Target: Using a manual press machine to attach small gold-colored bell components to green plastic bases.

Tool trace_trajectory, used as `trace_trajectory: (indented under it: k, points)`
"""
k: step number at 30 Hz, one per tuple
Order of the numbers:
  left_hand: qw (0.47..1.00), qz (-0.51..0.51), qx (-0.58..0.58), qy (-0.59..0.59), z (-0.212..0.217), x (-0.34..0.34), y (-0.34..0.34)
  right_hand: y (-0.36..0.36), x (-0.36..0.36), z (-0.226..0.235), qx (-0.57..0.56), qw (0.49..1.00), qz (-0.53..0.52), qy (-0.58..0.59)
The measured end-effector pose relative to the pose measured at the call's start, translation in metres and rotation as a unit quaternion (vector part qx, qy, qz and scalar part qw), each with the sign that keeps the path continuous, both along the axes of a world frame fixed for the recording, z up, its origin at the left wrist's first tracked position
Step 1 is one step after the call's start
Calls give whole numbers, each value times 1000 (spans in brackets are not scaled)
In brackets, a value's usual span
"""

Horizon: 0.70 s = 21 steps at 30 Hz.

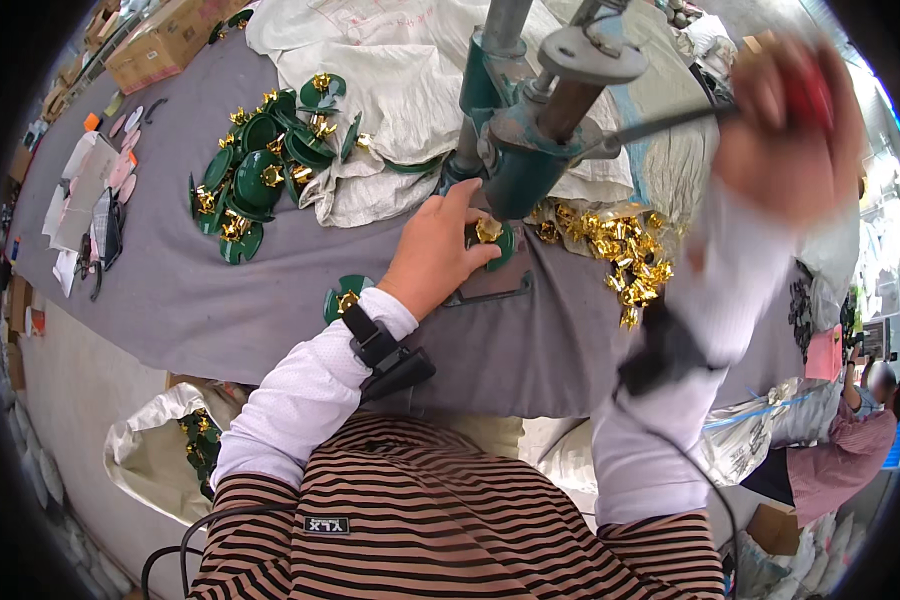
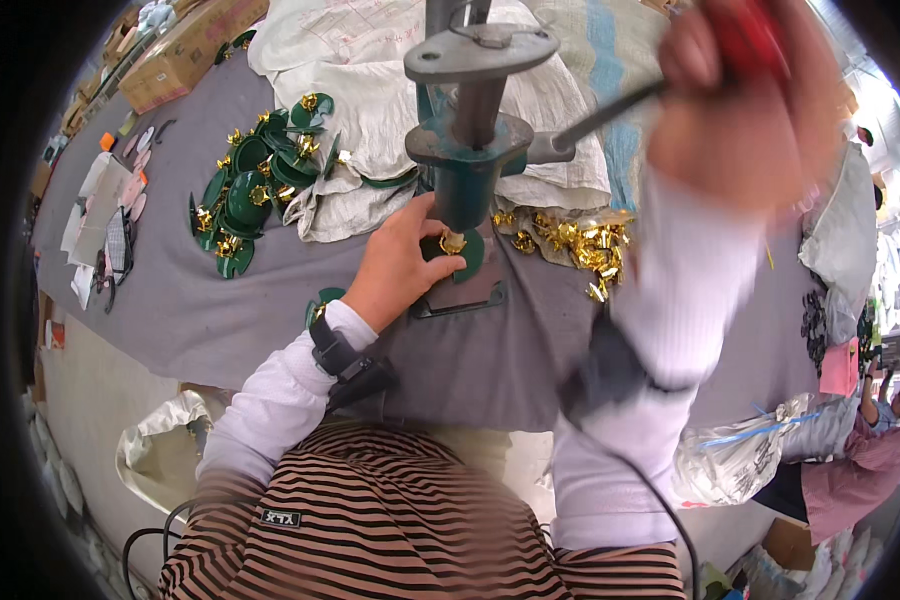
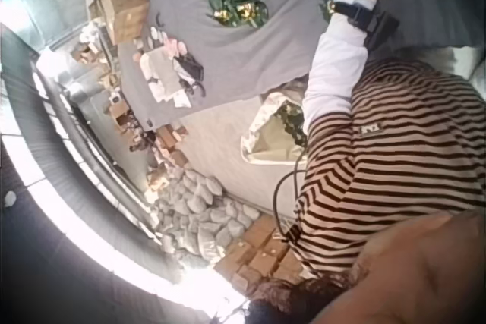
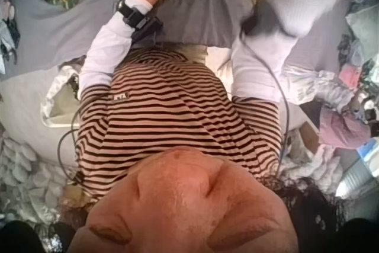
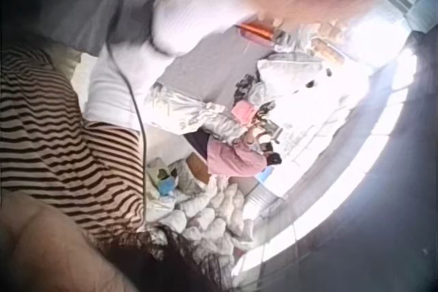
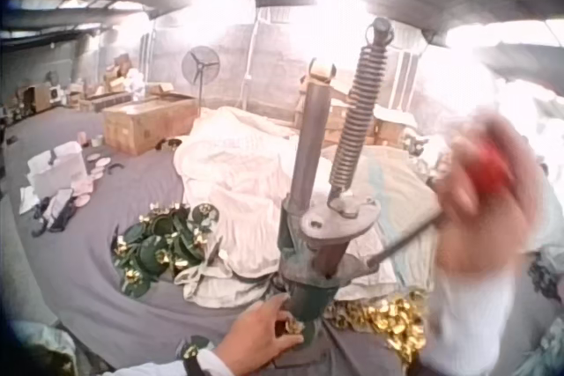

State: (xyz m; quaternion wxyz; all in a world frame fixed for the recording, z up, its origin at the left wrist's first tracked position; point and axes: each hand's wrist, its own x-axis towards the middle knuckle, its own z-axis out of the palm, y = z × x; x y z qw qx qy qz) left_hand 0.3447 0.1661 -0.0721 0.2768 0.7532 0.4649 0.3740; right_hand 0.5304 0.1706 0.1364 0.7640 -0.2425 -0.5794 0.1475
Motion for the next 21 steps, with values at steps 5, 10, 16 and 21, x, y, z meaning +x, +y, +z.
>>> trace_trajectory:
  k: [5, 10, 16, 21]
  points:
    - [998, -19, -53, -42, 4, -9, -7, -127, 36, -162, -56, 995, 82, 31]
    - [1000, -17, -13, -18, 1, -3, -4, -126, 24, -167, -69, 995, 13, -75]
    - [999, 32, 4, -20, -5, 5, -5, -37, 38, -8, -28, 983, 176, -44]
    - [985, 54, -52, -154, -5, -8, -15, 171, 70, 45, -189, 951, 243, -32]
